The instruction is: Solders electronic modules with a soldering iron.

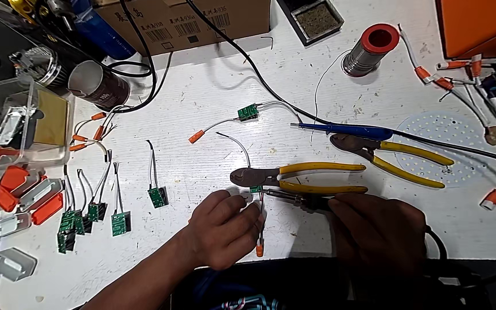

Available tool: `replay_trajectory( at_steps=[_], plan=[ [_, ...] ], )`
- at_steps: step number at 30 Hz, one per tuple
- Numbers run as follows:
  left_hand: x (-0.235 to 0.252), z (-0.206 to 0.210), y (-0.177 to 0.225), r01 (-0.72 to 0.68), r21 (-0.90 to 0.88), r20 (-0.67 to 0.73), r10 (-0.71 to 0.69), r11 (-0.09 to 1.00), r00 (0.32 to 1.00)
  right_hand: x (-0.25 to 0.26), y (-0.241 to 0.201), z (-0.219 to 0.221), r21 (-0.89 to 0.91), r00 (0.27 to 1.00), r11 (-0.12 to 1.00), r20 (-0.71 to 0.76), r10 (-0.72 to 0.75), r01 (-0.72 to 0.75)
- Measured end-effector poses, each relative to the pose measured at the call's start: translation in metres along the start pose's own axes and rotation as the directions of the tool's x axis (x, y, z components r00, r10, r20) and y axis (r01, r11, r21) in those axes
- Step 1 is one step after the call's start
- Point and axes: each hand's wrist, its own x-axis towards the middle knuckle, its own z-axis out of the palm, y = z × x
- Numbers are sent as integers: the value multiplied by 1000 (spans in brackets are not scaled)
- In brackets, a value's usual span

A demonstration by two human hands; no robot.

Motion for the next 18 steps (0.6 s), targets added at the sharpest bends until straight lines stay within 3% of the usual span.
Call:
replay_trajectory(
  at_steps=[18],
  plan=[
    [0, 0, -1, 5, -9, -2, -5, 1000, 1000, -2, 2, 1, -30, 999, 999, -10, -33, 32]
  ],
)
